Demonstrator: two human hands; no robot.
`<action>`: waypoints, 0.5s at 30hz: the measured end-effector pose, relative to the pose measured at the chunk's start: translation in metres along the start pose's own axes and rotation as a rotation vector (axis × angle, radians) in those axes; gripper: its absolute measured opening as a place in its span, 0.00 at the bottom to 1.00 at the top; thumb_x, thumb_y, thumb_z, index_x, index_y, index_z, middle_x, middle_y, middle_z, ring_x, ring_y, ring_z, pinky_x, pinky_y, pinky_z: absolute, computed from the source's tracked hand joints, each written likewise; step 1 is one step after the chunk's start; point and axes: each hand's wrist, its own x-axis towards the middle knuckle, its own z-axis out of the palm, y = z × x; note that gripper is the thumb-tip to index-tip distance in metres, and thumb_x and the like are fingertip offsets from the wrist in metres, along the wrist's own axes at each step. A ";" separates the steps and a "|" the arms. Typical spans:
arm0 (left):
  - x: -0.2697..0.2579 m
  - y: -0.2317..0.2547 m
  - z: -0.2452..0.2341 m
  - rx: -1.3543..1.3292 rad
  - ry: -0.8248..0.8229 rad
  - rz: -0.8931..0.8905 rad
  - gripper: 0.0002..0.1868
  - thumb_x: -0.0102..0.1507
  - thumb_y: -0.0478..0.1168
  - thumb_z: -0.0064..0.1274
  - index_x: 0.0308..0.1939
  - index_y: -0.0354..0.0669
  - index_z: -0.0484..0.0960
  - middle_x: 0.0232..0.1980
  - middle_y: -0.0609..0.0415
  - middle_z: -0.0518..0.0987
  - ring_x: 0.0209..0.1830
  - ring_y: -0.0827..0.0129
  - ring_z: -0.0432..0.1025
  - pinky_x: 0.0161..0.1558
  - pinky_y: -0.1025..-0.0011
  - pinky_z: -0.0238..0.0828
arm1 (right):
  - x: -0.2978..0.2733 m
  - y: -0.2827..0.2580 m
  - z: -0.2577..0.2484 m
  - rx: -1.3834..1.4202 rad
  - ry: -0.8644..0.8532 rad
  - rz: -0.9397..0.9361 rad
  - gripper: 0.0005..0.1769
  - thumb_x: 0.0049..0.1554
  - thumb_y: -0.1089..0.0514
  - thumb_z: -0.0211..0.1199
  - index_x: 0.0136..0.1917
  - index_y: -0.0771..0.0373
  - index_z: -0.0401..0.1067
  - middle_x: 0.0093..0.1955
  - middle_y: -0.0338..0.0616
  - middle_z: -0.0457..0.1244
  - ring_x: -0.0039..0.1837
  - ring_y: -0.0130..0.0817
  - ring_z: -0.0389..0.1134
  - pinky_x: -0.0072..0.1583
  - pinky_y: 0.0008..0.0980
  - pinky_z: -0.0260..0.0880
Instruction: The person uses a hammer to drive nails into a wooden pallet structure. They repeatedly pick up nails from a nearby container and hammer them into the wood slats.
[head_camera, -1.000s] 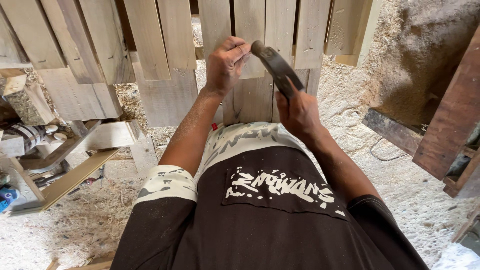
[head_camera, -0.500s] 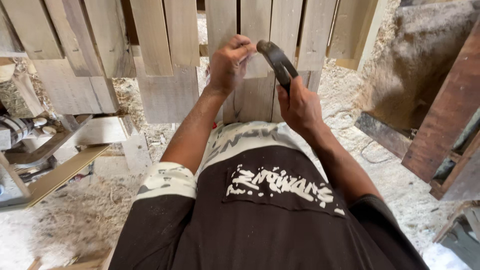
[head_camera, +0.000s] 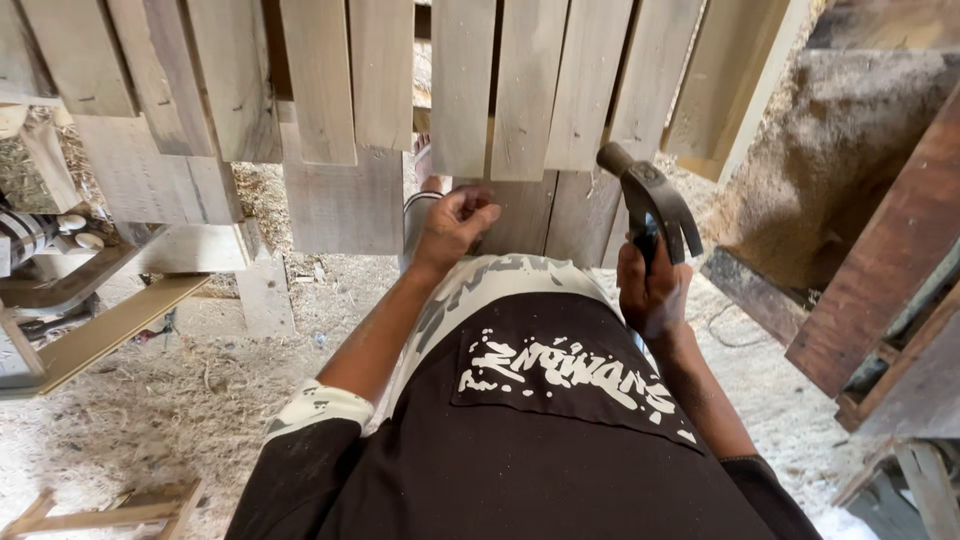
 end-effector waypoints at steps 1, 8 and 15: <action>0.009 -0.003 0.004 -0.123 -0.028 -0.087 0.11 0.63 0.39 0.62 0.47 0.41 0.82 0.39 0.57 0.80 0.37 0.76 0.73 0.41 0.77 0.72 | 0.001 -0.002 -0.001 0.028 -0.013 0.020 0.10 0.69 0.62 0.50 0.56 0.71 0.68 0.31 0.47 0.61 0.31 0.36 0.66 0.35 0.36 0.63; 0.060 -0.019 0.029 -0.625 -0.033 -0.125 0.16 0.59 0.37 0.66 0.49 0.37 0.80 0.46 0.52 0.82 0.47 0.65 0.78 0.47 0.65 0.79 | 0.010 0.002 -0.005 0.078 -0.035 -0.003 0.10 0.69 0.63 0.47 0.56 0.73 0.66 0.30 0.44 0.60 0.30 0.30 0.63 0.34 0.33 0.62; 0.060 -0.018 0.035 -0.572 0.025 0.073 0.16 0.61 0.30 0.64 0.51 0.41 0.80 0.47 0.53 0.81 0.48 0.67 0.77 0.48 0.66 0.78 | 0.007 0.004 -0.008 0.126 -0.018 -0.112 0.11 0.69 0.64 0.44 0.56 0.74 0.65 0.31 0.44 0.60 0.31 0.31 0.62 0.34 0.32 0.62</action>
